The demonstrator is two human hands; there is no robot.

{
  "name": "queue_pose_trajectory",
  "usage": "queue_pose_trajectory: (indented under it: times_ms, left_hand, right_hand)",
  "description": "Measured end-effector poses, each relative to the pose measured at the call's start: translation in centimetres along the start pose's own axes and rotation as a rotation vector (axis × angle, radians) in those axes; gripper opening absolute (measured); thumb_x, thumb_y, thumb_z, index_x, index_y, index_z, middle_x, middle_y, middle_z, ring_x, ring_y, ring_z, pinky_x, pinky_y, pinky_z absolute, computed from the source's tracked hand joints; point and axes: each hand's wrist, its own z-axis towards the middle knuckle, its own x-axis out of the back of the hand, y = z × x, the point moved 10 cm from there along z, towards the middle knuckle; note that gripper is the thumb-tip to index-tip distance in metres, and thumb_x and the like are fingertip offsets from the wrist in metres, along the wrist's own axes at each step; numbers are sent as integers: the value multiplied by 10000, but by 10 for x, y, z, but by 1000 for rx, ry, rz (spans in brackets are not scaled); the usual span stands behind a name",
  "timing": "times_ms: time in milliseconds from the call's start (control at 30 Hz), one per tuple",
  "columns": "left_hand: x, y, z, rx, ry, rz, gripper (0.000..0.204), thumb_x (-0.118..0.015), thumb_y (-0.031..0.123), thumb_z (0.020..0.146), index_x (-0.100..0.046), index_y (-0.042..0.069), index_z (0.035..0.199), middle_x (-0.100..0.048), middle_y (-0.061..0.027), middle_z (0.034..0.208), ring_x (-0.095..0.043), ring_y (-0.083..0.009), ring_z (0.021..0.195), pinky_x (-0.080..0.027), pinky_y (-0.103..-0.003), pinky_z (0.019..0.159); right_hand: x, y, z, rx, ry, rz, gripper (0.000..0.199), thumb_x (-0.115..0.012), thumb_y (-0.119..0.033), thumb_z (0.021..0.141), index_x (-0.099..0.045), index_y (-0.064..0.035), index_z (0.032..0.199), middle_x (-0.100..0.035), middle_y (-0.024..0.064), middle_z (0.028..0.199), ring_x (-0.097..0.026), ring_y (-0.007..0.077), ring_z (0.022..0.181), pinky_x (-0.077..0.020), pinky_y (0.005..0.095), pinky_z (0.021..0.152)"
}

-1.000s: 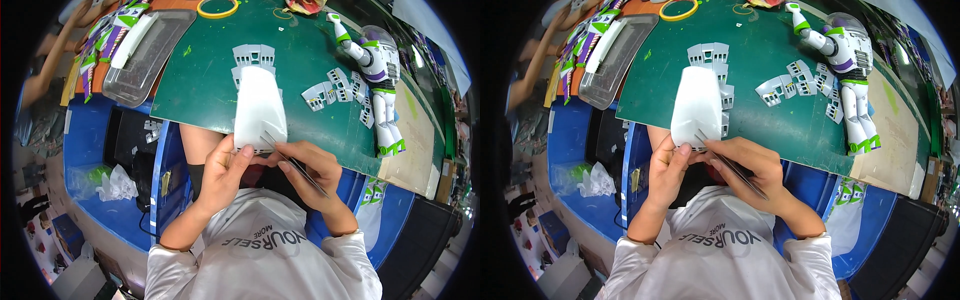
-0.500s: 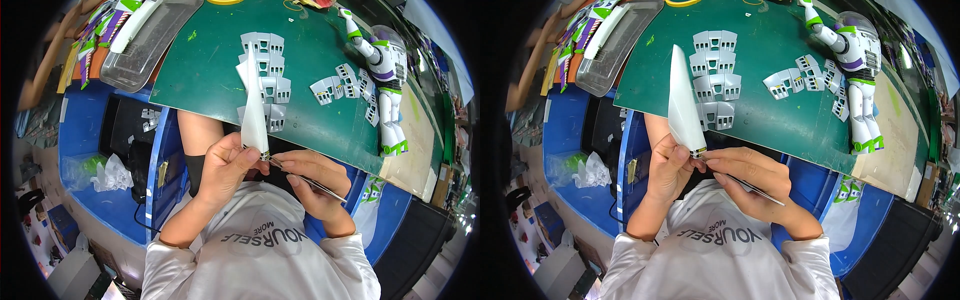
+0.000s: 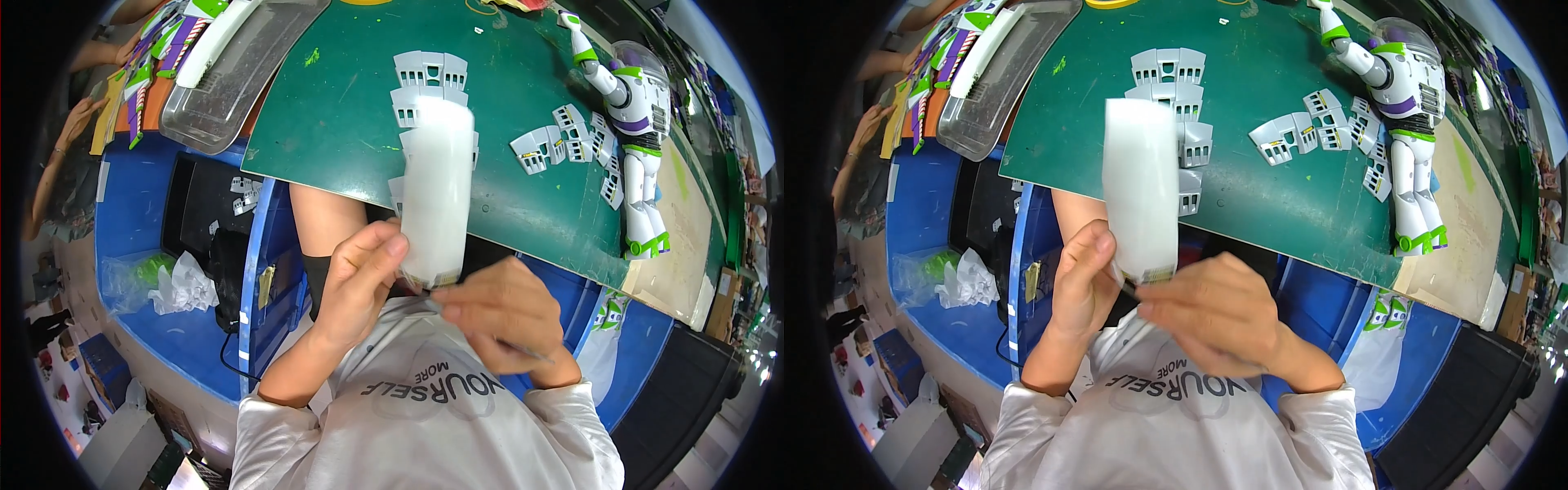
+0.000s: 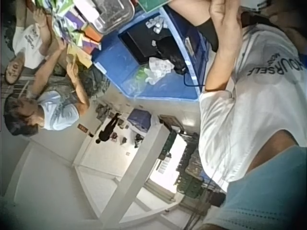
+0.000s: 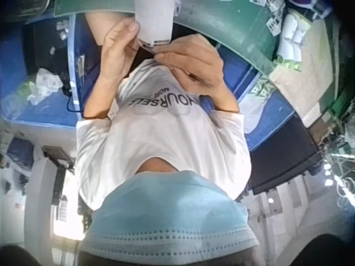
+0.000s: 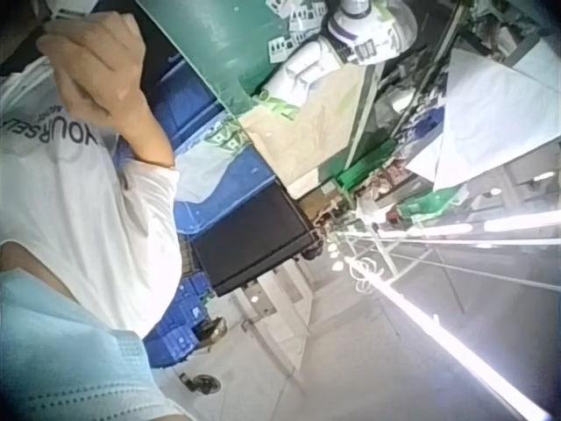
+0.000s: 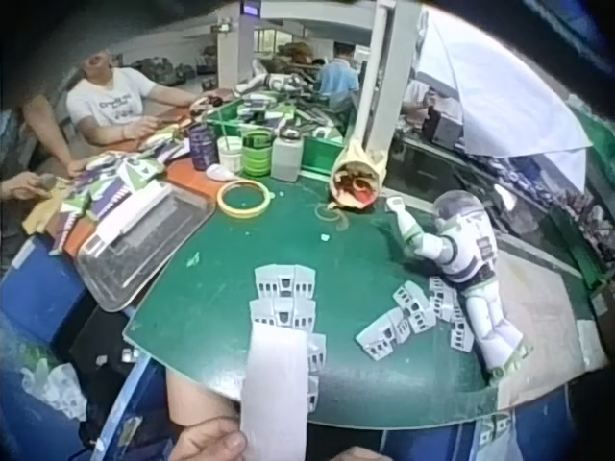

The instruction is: The person applies small stickers to plastic toy components using tweezers, then attaches toy wings to a Buzz Lightyear figure.

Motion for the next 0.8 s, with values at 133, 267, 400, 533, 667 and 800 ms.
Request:
queue_pose_trajectory:
  times_ms: [133, 267, 400, 533, 667, 800]
  left_hand:
    - [-8, 5, -8, -34, -333, 731, 61, -581, 55, 783, -555, 2, 796, -550, -67, 858, -531, -125, 705, -422, -232, 589]
    - [-38, 17, -30, -403, -528, 1478, 103, -642, 98, 636, -568, 62, 699, -553, -72, 991, -515, -215, 944, -429, -326, 734]
    - [-34, 22, -15, -643, -371, 1728, 69, -566, 97, 662, -512, 67, 631, -491, -91, 1215, -435, -213, 1149, -333, -336, 904]
    - [-29, 15, -7, -661, -348, 1777, 106, -550, 104, 699, -509, 83, 604, -489, -56, 1229, -425, -171, 1166, -326, -321, 916]
    - [-31, 13, -5, -754, -353, 1738, 89, -586, 85, 665, -513, 84, 613, -548, -70, 1138, -485, -212, 1088, -361, -338, 846]
    - [-33, 13, -4, -787, -342, 1776, 98, -576, 96, 680, -509, 104, 608, -556, -48, 1131, -502, -191, 1067, -370, -319, 810]
  right_hand:
    - [17, -3, -4, -111, 43, 184, 214, -607, 65, 597, -638, -21, 790, -647, 118, 830, -583, 203, 620, -409, 254, 526]
    - [29, 41, -13, -421, 203, 314, 137, -562, 37, 687, -613, 35, 814, -630, 181, 824, -593, 212, 684, -464, 271, 596]
    - [16, 82, -21, -593, 311, 417, 124, -540, 42, 768, -597, 54, 878, -617, 165, 878, -581, 184, 761, -461, 258, 662]
    - [10, 102, -22, -664, 331, 382, 131, -543, 35, 777, -602, 49, 893, -615, 149, 871, -567, 166, 769, -447, 242, 670]
    - [8, 106, -21, -671, 307, 362, 121, -537, 45, 772, -598, 57, 876, -616, 163, 881, -582, 179, 764, -459, 252, 674]
    - [5, 107, -19, -667, 277, 339, 116, -539, 54, 763, -593, 63, 866, -615, 178, 873, -593, 196, 759, -471, 263, 674]
